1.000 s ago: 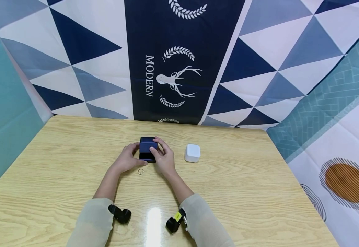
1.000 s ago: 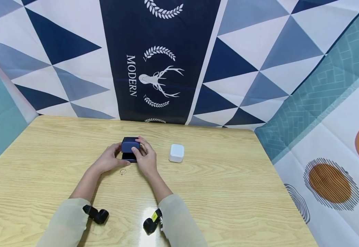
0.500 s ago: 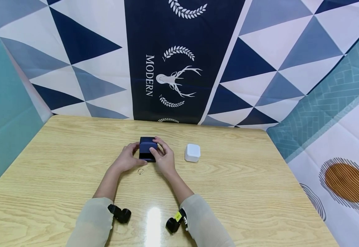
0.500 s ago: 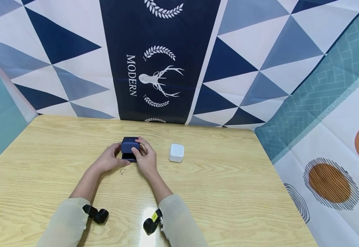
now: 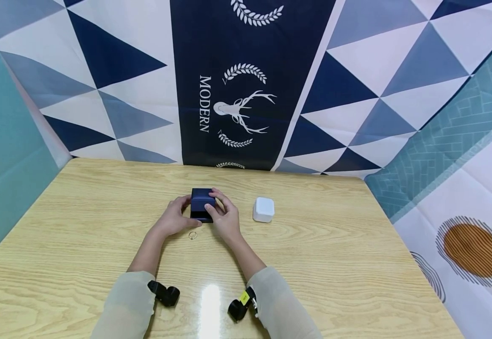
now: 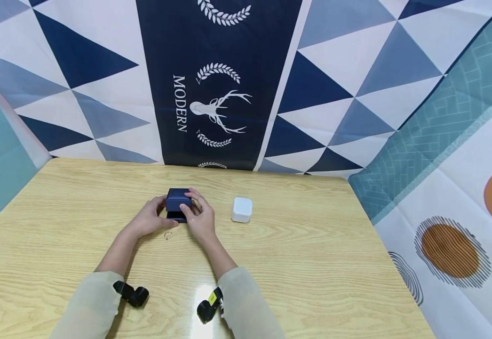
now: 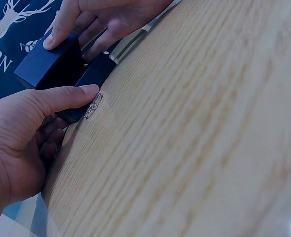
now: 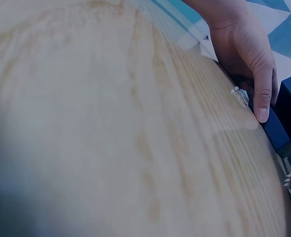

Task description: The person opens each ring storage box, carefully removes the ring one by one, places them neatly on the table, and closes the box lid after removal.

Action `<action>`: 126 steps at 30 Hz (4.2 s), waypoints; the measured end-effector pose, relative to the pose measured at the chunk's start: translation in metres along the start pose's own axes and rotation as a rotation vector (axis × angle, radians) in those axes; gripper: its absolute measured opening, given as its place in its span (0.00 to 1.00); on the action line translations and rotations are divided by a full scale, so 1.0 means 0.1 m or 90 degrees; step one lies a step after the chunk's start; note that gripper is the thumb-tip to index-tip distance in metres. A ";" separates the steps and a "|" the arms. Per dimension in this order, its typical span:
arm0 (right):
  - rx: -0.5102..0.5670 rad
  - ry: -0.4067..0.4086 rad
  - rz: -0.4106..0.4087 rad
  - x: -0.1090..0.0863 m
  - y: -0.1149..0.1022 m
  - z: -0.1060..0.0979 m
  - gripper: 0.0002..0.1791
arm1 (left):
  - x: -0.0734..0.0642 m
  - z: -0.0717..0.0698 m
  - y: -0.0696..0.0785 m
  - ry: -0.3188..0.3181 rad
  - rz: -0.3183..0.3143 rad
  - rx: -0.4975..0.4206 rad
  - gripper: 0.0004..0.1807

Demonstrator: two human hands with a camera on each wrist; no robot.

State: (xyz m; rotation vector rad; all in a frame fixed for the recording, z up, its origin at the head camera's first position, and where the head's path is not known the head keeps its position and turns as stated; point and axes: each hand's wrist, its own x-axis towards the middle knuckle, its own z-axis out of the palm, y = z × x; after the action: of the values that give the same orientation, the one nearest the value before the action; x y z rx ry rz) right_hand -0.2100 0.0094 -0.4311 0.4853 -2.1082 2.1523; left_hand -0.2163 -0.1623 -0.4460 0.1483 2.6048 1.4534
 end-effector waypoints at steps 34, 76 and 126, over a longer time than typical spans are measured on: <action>-0.018 -0.012 0.003 -0.04 -0.06 -0.02 0.19 | -0.01 0.00 0.01 -0.002 0.004 -0.003 0.46; -0.017 -0.023 0.011 -0.08 -0.03 -0.05 0.18 | 0.00 -0.01 0.02 -0.007 -0.003 0.020 0.47; -0.094 -0.053 0.007 -0.12 -0.08 -0.18 0.20 | -0.01 0.02 0.02 -0.002 -0.007 0.026 0.49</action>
State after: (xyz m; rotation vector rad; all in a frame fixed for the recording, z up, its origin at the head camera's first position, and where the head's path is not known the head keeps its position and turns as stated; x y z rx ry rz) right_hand -0.1998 0.0288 -0.4271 0.5587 -2.2964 1.9951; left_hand -0.2154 -0.1598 -0.4451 0.1409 2.6289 1.3966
